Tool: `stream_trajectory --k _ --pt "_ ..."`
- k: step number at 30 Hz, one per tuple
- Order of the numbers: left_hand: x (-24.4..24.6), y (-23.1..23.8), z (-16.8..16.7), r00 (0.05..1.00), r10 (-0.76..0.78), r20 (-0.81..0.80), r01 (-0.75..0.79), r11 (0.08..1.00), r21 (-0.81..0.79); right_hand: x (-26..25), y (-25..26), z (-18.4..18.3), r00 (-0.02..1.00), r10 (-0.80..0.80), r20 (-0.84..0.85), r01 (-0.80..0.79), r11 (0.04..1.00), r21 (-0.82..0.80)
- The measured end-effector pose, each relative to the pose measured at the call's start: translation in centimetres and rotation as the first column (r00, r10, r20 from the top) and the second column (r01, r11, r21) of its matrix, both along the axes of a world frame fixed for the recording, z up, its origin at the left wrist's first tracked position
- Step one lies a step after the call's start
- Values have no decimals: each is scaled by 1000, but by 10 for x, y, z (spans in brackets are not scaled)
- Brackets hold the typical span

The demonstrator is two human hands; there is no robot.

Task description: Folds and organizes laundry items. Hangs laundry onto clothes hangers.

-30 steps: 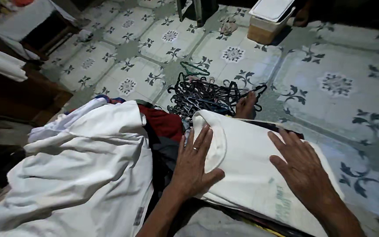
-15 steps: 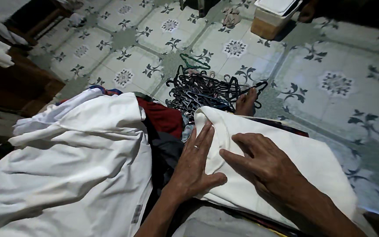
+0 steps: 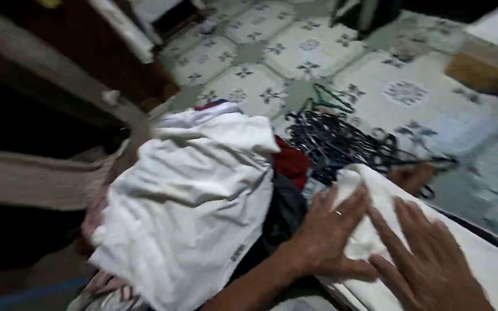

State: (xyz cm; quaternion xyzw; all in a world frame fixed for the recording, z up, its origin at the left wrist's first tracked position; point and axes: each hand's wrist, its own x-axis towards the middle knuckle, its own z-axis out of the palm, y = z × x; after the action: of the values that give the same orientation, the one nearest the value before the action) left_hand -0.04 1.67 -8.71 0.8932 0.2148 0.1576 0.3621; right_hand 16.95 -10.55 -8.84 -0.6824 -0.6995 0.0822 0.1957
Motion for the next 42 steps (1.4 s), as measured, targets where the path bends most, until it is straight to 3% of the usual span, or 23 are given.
stream_trajectory --k 5,9,11,15,19,22,24,28,34,37,42 --pt "-29 -1 14 998 65 0 -64 982 177 5 7 10 998 52 -33 -55 993 -102" --pt "-81 10 40 937 348 11 -337 897 286 8 11 23 996 66 -68 -77 982 -171" --pt "-111 11 53 885 457 -94 -408 857 316 10 15 36 990 96 -101 -109 986 -128" --pt "-155 1 68 786 540 -302 -471 839 273 -12 43 57 929 352 -111 -347 936 66" --pt "-160 -12 72 785 389 -482 -387 916 109 -81 76 20 803 596 -28 -562 771 300" --pt "-162 -20 53 859 354 -370 -322 935 147 -127 90 -13 728 675 120 -665 652 364" --pt "-167 -23 42 857 439 -270 -375 890 259 -142 95 -23 717 650 250 -694 631 348" --pt "-177 -24 44 826 509 -243 -463 858 222 -152 104 -27 739 587 330 -674 650 352" --pt "-191 -29 47 863 463 -200 -416 878 235 -147 109 -16 675 687 269 -733 587 343" --pt "-196 -35 56 870 414 -269 -375 908 187 -137 106 -7 652 739 171 -737 565 371" --pt "-205 -42 76 903 311 -296 -298 950 91 -128 104 8 670 742 15 -675 601 427"
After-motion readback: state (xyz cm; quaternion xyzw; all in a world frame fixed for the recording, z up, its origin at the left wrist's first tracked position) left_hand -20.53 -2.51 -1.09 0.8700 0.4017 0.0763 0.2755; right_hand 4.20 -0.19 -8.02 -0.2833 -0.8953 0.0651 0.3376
